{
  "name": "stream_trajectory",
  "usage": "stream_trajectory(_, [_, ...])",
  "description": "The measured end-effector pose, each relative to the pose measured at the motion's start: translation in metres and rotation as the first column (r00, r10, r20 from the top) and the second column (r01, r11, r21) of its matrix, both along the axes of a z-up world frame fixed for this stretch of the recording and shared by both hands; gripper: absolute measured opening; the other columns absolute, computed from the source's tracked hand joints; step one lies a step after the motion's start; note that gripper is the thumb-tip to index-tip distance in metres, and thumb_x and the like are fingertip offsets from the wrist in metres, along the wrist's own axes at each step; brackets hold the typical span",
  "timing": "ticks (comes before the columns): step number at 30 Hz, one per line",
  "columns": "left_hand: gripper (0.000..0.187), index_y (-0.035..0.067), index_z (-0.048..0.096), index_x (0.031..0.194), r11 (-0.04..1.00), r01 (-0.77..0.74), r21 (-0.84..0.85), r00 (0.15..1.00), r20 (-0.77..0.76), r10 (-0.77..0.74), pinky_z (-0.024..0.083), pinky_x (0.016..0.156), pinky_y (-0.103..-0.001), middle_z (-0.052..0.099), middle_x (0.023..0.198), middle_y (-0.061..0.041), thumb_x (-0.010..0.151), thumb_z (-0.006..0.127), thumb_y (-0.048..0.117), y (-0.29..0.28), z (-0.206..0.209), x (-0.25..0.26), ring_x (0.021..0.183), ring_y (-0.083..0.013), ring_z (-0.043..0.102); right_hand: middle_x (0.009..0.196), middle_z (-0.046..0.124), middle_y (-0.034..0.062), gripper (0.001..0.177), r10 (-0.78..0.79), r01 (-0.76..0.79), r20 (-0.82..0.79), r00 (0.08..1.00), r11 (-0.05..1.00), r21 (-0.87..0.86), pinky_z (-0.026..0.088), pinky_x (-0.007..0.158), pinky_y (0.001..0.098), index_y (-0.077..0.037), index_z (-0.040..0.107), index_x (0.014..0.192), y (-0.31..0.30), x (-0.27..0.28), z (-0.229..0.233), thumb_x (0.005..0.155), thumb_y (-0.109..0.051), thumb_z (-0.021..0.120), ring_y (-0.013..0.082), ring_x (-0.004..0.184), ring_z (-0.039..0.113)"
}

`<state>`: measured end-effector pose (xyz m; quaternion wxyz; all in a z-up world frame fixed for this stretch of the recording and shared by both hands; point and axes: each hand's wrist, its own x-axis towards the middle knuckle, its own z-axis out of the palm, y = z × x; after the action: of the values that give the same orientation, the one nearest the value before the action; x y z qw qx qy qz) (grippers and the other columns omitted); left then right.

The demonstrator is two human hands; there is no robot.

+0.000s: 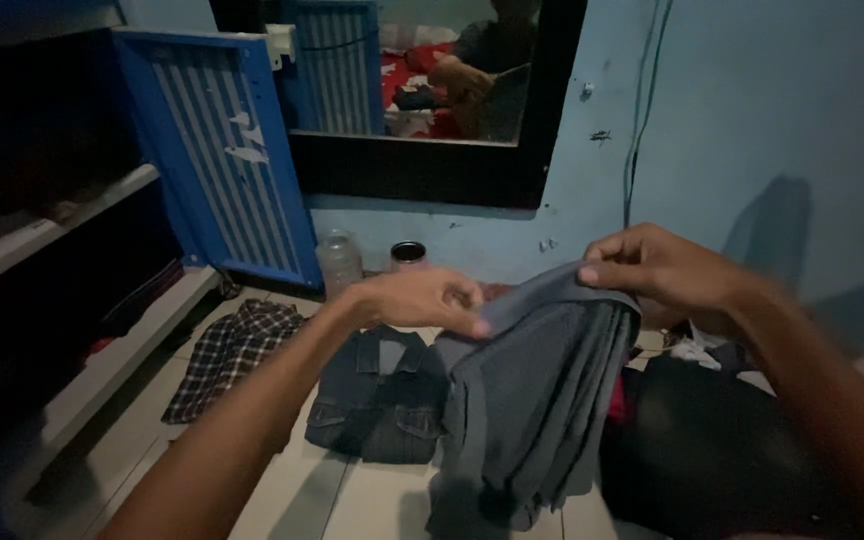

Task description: Folding a grey button-up shirt on a tiled floor.

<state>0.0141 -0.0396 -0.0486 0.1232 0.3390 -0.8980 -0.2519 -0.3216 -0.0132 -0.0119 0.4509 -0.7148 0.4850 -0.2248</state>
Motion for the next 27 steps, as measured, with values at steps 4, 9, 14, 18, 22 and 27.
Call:
stream_trajectory(4, [0.058, 0.018, 0.074, 0.104, 0.973, 0.05, 0.223, 0.999, -0.008, -0.049, 0.051, 0.07, -0.031, 0.069, 0.093, 0.006, 0.09, 0.058, 0.072, -0.01, -0.017, -0.014, 0.083, -0.0093, 0.064, 0.078, 0.073, 0.0044, 0.03, -0.012, 0.006, -0.042, 0.999, 0.989, -0.15, 0.05, 0.074, 0.0345, -0.004, 0.078, 0.086, 0.024, 0.031, 0.019, 0.093, -0.03, 0.067, 0.0159, 0.074, 0.065])
stream_trajectory(9, [0.062, 0.007, 0.076, 0.093, 0.99, 0.016, 0.144, 1.0, 0.005, -0.017, 0.04, 0.057, -0.037, 0.056, 0.073, -0.001, 0.089, 0.066, 0.068, -0.014, -0.006, -0.01, 0.065, -0.0165, 0.051, 0.079, 0.069, 0.0137, 0.031, -0.091, 0.078, -0.054, 0.994, 0.973, -0.219, 0.053, 0.07, 0.0432, -0.004, 0.077, 0.093, 0.035, 0.041, 0.023, 0.088, -0.034, 0.072, 0.025, 0.069, 0.064])
stream_trajectory(14, [0.058, 0.008, 0.074, 0.106, 0.956, -0.03, 0.291, 0.966, -0.236, 0.102, 0.038, 0.057, -0.037, 0.057, 0.079, -0.003, 0.088, 0.069, 0.063, -0.004, 0.007, -0.003, 0.066, -0.0177, 0.049, 0.096, 0.075, 0.0085, 0.049, -0.138, 0.036, -0.43, 0.892, 0.971, -0.236, 0.057, 0.082, 0.0411, -0.013, 0.068, 0.116, 0.031, 0.053, 0.0, 0.075, -0.03, 0.09, 0.0243, 0.087, 0.071])
stream_trajectory(18, [0.067, 0.005, 0.065, 0.123, 0.98, -0.197, -0.027, 0.968, -0.163, 0.19, 0.055, 0.077, -0.04, 0.067, 0.101, -0.007, 0.076, 0.09, 0.046, -0.016, -0.015, -0.014, 0.09, -0.0204, 0.065, 0.103, 0.075, 0.0103, 0.03, -0.193, -0.038, -0.645, 0.74, 0.944, -0.326, 0.059, 0.087, 0.0406, -0.009, 0.073, 0.118, -0.009, 0.027, -0.062, 0.089, -0.017, 0.073, 0.0269, 0.09, 0.073])
stream_trajectory(22, [0.065, -0.001, 0.058, 0.133, 0.862, -0.168, -0.478, 0.985, -0.106, 0.133, 0.056, 0.076, -0.048, 0.065, 0.11, -0.018, 0.074, 0.079, 0.018, -0.021, -0.039, -0.007, 0.094, -0.0336, 0.067, 0.109, 0.065, 0.0189, 0.05, -0.422, -0.22, -0.548, 0.722, 0.611, -0.76, 0.056, 0.083, 0.0432, -0.001, 0.064, 0.119, -0.036, -0.001, -0.106, 0.071, -0.005, 0.078, 0.0345, 0.098, 0.063])
stream_trajectory(27, [0.035, 0.006, 0.061, 0.106, 0.371, -0.392, -0.842, 0.919, -0.343, 0.194, 0.053, 0.081, -0.054, 0.066, 0.108, -0.024, 0.073, 0.066, -0.003, -0.002, -0.015, -0.013, 0.099, -0.0423, 0.064, 0.106, 0.064, 0.0236, 0.038, -0.355, 0.29, 0.031, 0.935, 0.708, -0.645, 0.055, 0.077, 0.0468, -0.001, 0.051, 0.133, -0.042, -0.003, -0.117, 0.095, 0.003, 0.054, 0.0328, 0.086, 0.064])
